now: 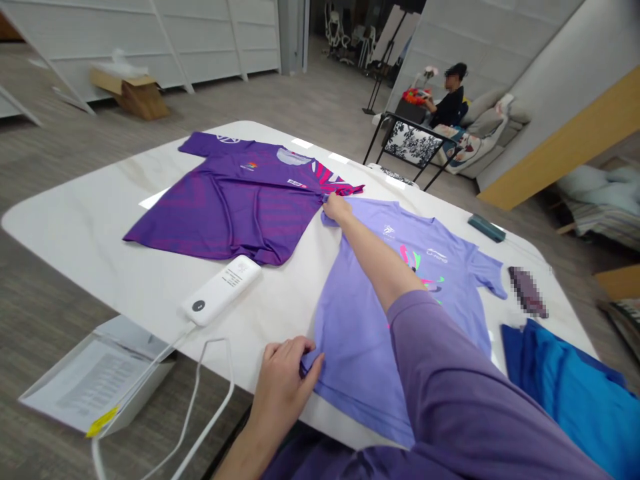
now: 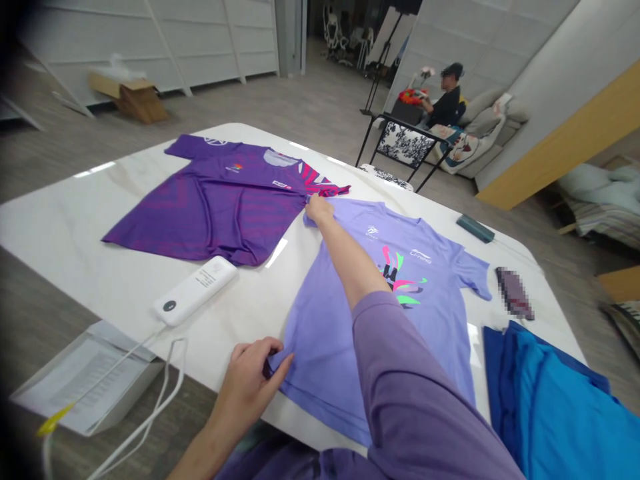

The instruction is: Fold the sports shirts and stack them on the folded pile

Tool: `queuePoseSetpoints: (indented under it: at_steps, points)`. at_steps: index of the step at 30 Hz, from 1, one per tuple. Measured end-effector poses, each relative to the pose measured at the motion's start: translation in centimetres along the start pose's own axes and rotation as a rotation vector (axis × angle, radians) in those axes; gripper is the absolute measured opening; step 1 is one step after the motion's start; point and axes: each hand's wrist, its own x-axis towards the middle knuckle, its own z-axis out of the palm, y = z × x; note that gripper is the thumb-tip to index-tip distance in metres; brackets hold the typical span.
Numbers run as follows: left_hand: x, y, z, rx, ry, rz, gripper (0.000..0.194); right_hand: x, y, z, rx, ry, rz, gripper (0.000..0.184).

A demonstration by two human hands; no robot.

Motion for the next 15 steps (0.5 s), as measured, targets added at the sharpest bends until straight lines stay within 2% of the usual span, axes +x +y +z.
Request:
queuePoseSetpoints:
  at_steps: [4, 8, 12, 15]
  points:
    - [1.5, 2.0, 0.0, -0.234, 0.056, 0.018, 0.006, 0.0, 1.9, -1.5, 0.13, 0.138, 0.059, 0.035]
    - [2.0, 5.3, 0.5, -0.358, 0.114, 0.186, 0.008, -2.2, 6.1, -5.8, 0.515, 0.276, 0.122, 0.038]
    - [1.8, 8.8, 2.1, -0.353, 0.023, 0.404, 0.022, -7.1, 13.6, -11.3, 0.839, 0.445, 0.207, 0.042]
    - [1.1, 11.0, 3.9, -0.314, -0.101, 0.545, 0.029, -12.1, 20.5, -14.0, 0.945, 0.579, 0.26, 0.044]
